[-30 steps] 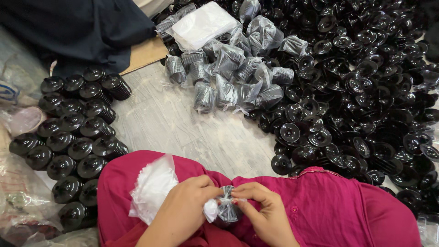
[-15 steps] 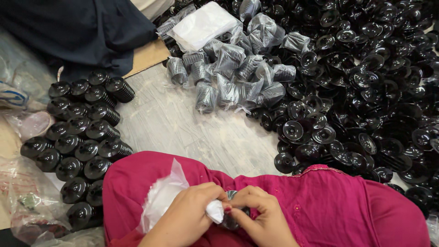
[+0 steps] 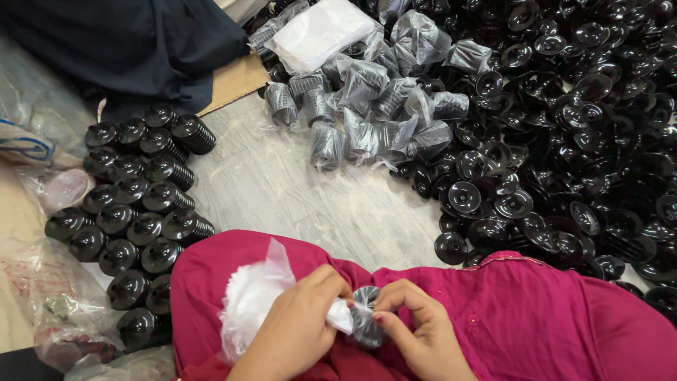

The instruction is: The person sits on the floor among large piles of black plastic parts and wraps individual parts in clear plastic bags, twisting the bags closed and placing the wrapped parts onto a pile. They occasionally reach into the surrounding piles to pick the next unwrapped part.

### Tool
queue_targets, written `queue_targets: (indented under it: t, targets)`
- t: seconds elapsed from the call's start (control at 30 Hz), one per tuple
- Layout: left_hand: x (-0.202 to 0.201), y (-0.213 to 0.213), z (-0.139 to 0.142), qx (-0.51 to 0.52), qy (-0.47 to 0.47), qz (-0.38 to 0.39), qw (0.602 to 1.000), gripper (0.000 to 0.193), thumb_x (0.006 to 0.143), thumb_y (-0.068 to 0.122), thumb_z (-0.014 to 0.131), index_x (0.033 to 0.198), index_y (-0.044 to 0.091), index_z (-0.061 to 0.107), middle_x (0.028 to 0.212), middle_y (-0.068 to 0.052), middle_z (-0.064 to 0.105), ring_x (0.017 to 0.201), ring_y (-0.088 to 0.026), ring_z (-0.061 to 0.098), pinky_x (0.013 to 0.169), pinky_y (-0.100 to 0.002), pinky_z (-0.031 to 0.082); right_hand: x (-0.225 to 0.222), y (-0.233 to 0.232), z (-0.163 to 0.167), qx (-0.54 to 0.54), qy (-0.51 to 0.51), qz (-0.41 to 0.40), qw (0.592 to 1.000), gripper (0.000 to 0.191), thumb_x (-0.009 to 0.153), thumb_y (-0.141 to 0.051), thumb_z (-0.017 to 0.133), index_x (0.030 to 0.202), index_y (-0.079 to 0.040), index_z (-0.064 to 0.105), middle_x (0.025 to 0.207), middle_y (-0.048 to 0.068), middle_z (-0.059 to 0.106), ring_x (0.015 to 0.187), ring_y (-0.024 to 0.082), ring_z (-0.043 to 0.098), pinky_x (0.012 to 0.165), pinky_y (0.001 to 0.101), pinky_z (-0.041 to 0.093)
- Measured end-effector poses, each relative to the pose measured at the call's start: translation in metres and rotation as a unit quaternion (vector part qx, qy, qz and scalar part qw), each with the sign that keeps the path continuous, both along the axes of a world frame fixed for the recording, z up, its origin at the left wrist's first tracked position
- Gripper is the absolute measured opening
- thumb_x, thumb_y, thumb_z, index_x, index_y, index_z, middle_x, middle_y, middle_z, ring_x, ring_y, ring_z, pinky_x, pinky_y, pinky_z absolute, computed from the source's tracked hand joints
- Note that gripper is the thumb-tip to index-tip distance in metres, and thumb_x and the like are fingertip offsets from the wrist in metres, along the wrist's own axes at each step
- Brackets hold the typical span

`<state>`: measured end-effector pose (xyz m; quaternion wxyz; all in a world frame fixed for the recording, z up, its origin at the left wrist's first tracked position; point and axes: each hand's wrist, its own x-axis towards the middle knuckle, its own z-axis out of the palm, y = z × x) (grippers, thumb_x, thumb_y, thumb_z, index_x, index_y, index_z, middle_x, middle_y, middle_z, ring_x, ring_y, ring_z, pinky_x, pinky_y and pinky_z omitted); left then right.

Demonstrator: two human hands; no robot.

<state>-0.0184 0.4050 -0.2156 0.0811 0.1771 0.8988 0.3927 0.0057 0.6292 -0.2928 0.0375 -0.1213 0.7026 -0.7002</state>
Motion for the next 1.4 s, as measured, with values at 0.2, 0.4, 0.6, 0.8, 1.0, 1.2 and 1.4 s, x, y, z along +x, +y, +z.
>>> queue_targets:
  t: [0.2,0.4,0.6,0.8,1.0,1.2,1.4]
  targets:
    - [-0.007,-0.010,0.001,0.081,0.036,0.010,0.996,0.017,0.078,0.006,0.073,0.095,0.007,0.069,0.092,-0.010,0.069,0.085,-0.033,0.070,0.070,-0.040,0.055,0.000,-0.004,-0.003,0.009,-0.021,-0.003,1.000,0.007,0.087,0.003,0.070,0.094,0.001,0.067,0.096,0.008,0.072,0.100,0.016,0.067,0.095,0.0329,0.051]
    - [-0.006,-0.011,0.001,0.030,0.008,0.013,0.999,0.013,0.074,0.011,0.077,0.088,0.011,0.076,0.086,-0.007,0.071,0.079,-0.030,0.071,0.065,-0.039,0.054,0.000,-0.010,0.008,0.029,-0.049,-0.008,0.998,0.023,0.081,0.004,0.074,0.104,0.001,0.072,0.100,0.008,0.077,0.103,0.016,0.070,0.095,0.0318,0.053]
    - [-0.003,-0.006,-0.004,0.176,-0.020,0.010,0.984,0.008,0.082,0.008,0.075,0.091,0.007,0.075,0.082,-0.007,0.073,0.075,-0.024,0.074,0.067,-0.033,0.057,-0.001,-0.018,0.010,0.104,-0.009,-0.042,0.994,0.021,0.077,-0.001,0.083,0.097,-0.002,0.078,0.092,0.007,0.078,0.089,0.014,0.074,0.082,0.0302,0.058]
    - [-0.004,-0.005,-0.010,0.168,-0.064,0.076,0.981,0.014,0.079,0.004,0.071,0.091,0.007,0.076,0.082,-0.007,0.077,0.076,-0.022,0.077,0.067,-0.031,0.058,0.001,-0.024,0.005,0.036,-0.005,-0.040,0.999,0.007,0.088,0.004,0.070,0.090,-0.001,0.066,0.094,0.008,0.068,0.094,0.017,0.066,0.089,0.0301,0.051]
    - [-0.006,-0.009,-0.010,0.136,-0.042,0.061,0.988,0.010,0.081,0.007,0.074,0.090,0.006,0.077,0.081,-0.009,0.073,0.075,-0.026,0.074,0.066,-0.034,0.056,-0.003,-0.017,0.017,0.013,-0.011,0.012,1.000,0.009,0.087,0.005,0.067,0.092,-0.002,0.064,0.100,0.009,0.070,0.101,0.019,0.065,0.094,0.0328,0.049]
    - [-0.008,-0.010,-0.008,0.112,-0.031,0.037,0.992,0.012,0.080,0.005,0.068,0.091,0.006,0.072,0.089,-0.009,0.071,0.083,-0.030,0.071,0.070,-0.037,0.055,-0.011,-0.001,0.035,0.202,0.178,0.108,0.957,0.015,0.081,0.000,0.077,0.092,-0.006,0.070,0.103,0.008,0.073,0.107,0.025,0.073,0.114,0.0476,0.045]
    - [-0.006,-0.009,-0.007,0.115,-0.039,0.018,0.992,0.010,0.083,0.006,0.066,0.092,0.005,0.067,0.093,-0.010,0.067,0.088,-0.031,0.070,0.072,-0.038,0.055,-0.010,-0.010,0.039,0.185,0.149,0.047,0.970,0.020,0.074,-0.009,0.088,0.083,-0.009,0.070,0.090,0.004,0.077,0.092,0.021,0.078,0.107,0.0458,0.047]
